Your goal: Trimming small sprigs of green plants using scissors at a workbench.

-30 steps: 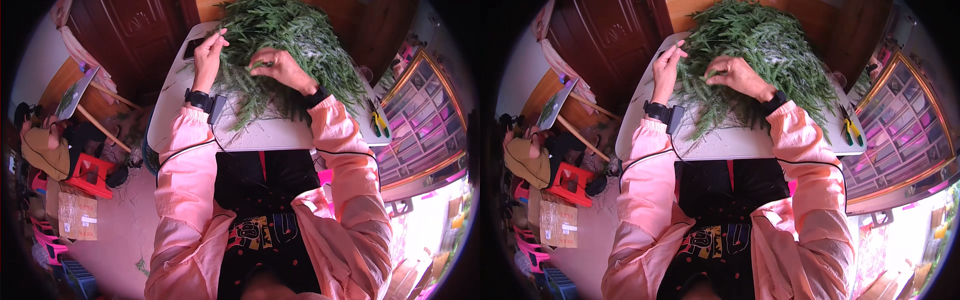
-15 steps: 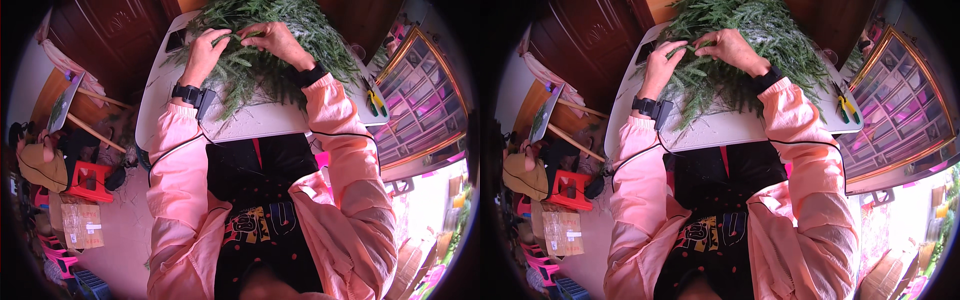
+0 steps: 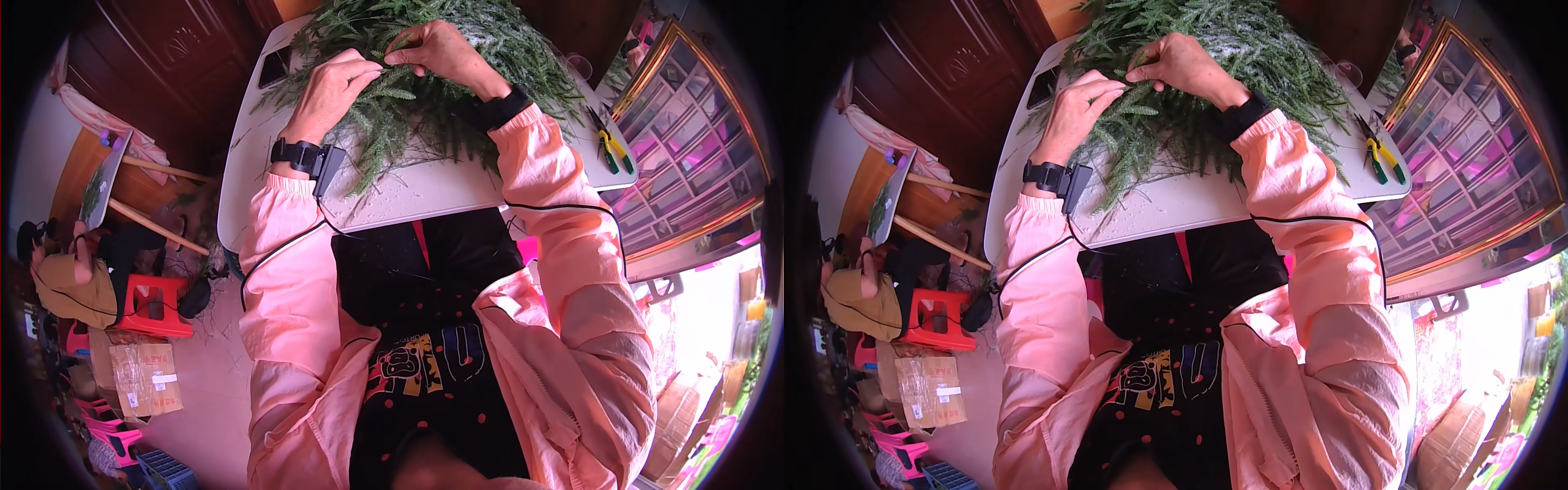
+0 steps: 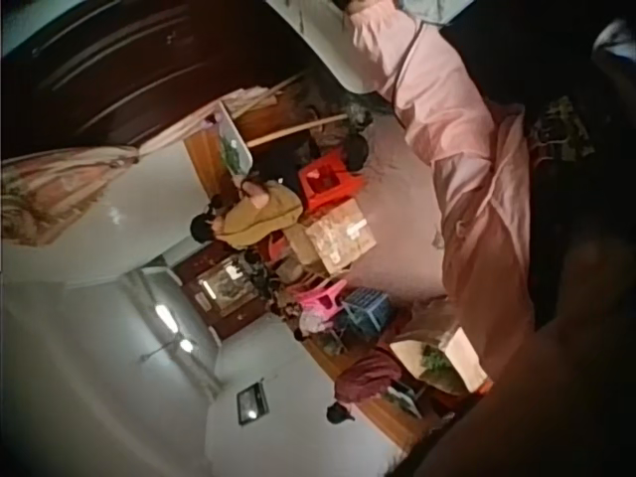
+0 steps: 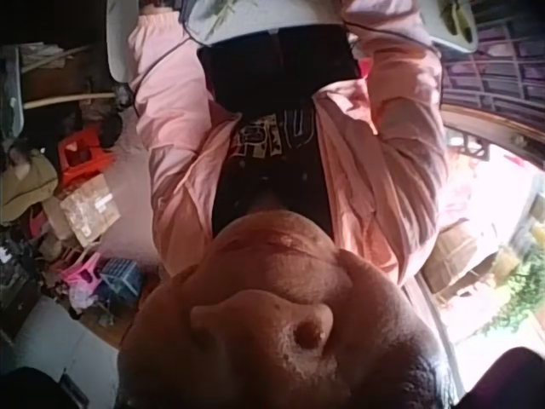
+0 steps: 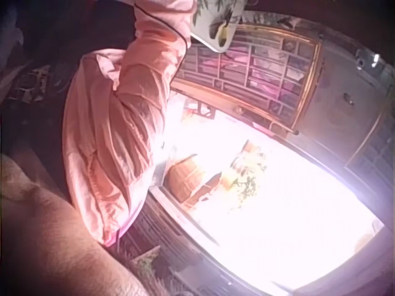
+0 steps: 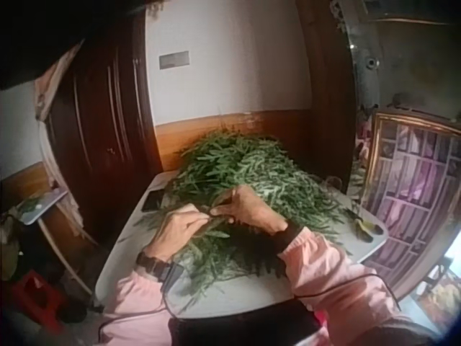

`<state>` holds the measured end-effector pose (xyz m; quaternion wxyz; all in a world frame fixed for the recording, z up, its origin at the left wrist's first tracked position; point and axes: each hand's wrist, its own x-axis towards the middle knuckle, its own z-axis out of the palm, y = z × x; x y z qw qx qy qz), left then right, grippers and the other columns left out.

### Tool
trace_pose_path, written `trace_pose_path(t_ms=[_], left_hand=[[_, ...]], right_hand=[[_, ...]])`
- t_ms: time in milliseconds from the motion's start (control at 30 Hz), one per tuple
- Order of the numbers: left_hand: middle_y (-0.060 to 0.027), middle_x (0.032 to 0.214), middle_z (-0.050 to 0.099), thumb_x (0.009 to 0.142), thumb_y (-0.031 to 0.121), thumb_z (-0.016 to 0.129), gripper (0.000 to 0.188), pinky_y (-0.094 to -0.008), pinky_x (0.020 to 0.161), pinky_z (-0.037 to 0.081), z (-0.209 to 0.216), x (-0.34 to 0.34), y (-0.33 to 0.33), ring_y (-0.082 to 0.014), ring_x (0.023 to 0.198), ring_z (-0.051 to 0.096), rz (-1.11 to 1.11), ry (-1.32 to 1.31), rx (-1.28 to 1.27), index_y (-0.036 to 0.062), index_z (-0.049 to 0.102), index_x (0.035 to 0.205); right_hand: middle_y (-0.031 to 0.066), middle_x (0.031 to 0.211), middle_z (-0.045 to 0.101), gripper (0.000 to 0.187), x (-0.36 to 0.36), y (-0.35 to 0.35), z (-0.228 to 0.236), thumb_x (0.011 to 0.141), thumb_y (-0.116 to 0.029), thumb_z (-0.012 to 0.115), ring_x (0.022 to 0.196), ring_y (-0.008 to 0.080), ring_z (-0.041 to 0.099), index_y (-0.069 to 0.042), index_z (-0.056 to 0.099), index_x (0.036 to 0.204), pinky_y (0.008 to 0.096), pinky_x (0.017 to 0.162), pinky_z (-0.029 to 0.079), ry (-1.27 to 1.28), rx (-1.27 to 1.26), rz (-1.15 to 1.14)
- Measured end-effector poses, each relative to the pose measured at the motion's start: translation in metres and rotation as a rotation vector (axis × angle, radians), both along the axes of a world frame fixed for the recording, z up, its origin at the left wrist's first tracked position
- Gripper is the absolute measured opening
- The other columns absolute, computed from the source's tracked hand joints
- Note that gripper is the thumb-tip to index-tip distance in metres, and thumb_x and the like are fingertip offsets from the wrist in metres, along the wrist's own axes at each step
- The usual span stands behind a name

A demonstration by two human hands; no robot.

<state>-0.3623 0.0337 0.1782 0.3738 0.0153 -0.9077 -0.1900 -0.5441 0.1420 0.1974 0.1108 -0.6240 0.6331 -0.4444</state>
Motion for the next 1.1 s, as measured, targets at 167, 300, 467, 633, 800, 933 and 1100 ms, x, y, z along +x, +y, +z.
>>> trace_pose_path(t_ms=[167,300,467,633,800,933,1100], left_hand=[[-0.0077,0.084,0.063,0.083,0.009,0.065,0.012,-0.0333,0.074,0.048,0.006,-0.003,0.003,-0.0236,0.085,0.061,0.010,0.206,-0.309,0.0022,0.068,0.092],[-0.0078,0.090,0.064,0.083,0.008,0.065,0.012,-0.0347,0.078,0.048,0.002,-0.007,-0.001,-0.0242,0.090,0.060,0.030,0.303,-0.448,0.0029,0.067,0.093],[-0.0100,0.094,0.065,0.084,0.012,0.065,0.013,-0.0351,0.079,0.048,-0.010,-0.009,-0.005,-0.0258,0.091,0.061,0.062,0.204,-0.151,0.0044,0.067,0.094],[-0.0123,0.089,0.065,0.085,0.018,0.064,0.016,-0.0347,0.077,0.048,-0.014,-0.009,-0.008,-0.0275,0.089,0.062,0.172,0.138,0.080,0.0062,0.068,0.095],[-0.0139,0.086,0.064,0.085,0.020,0.063,0.017,-0.0343,0.074,0.048,-0.018,-0.011,-0.012,-0.0284,0.084,0.062,0.165,0.111,0.123,0.0061,0.068,0.094],[-0.0150,0.084,0.064,0.085,0.020,0.064,0.017,-0.0351,0.072,0.048,-0.021,-0.012,-0.014,-0.0299,0.081,0.063,0.177,0.112,0.188,0.0062,0.069,0.093],[-0.0059,0.089,0.069,0.086,0.011,0.064,0.015,-0.0237,0.075,0.045,-0.022,-0.015,-0.014,-0.0089,0.081,0.059,0.170,0.026,0.296,0.0013,0.068,0.097]], right_hand=[[-0.0020,0.056,0.056,0.018,0.003,-0.004,-0.006,0.076,-0.018,0.078,0.052,0.0063,0.052,-0.003,0.068,0.080,0.0229,0.049,0.040,-0.296,-0.059,0.047],[-0.0024,0.057,0.055,0.018,0.004,-0.012,-0.016,0.074,-0.014,0.079,0.052,0.0062,0.051,-0.002,0.066,0.075,0.0210,0.047,0.038,-0.438,-0.144,0.021],[0.0001,0.067,0.061,0.019,0.003,-0.019,-0.030,0.078,-0.015,0.076,0.051,0.0048,0.047,-0.001,0.067,0.086,0.0193,0.047,0.036,-0.423,-0.098,0.024],[-0.0001,0.073,0.064,0.016,-0.001,-0.020,-0.029,0.081,-0.016,0.073,0.054,0.0040,0.048,-0.002,0.071,0.088,0.0195,0.050,0.038,-0.389,0.023,0.026],[-0.0033,0.080,0.067,0.013,-0.003,-0.015,-0.026,0.084,-0.012,0.068,0.059,0.0028,0.049,-0.005,0.073,0.094,0.0184,0.054,0.040,-0.313,0.045,0.131],[-0.0040,0.082,0.067,0.017,-0.002,-0.015,-0.026,0.083,-0.008,0.067,0.061,0.0023,0.050,-0.005,0.071,0.099,0.0173,0.056,0.042,-0.259,0.053,0.142],[-0.0004,0.086,0.066,0.028,0.005,-0.015,-0.027,0.082,0.000,0.063,0.058,0.0020,0.047,-0.003,0.066,0.110,0.0160,0.053,0.040,-0.322,-0.028,0.229]])
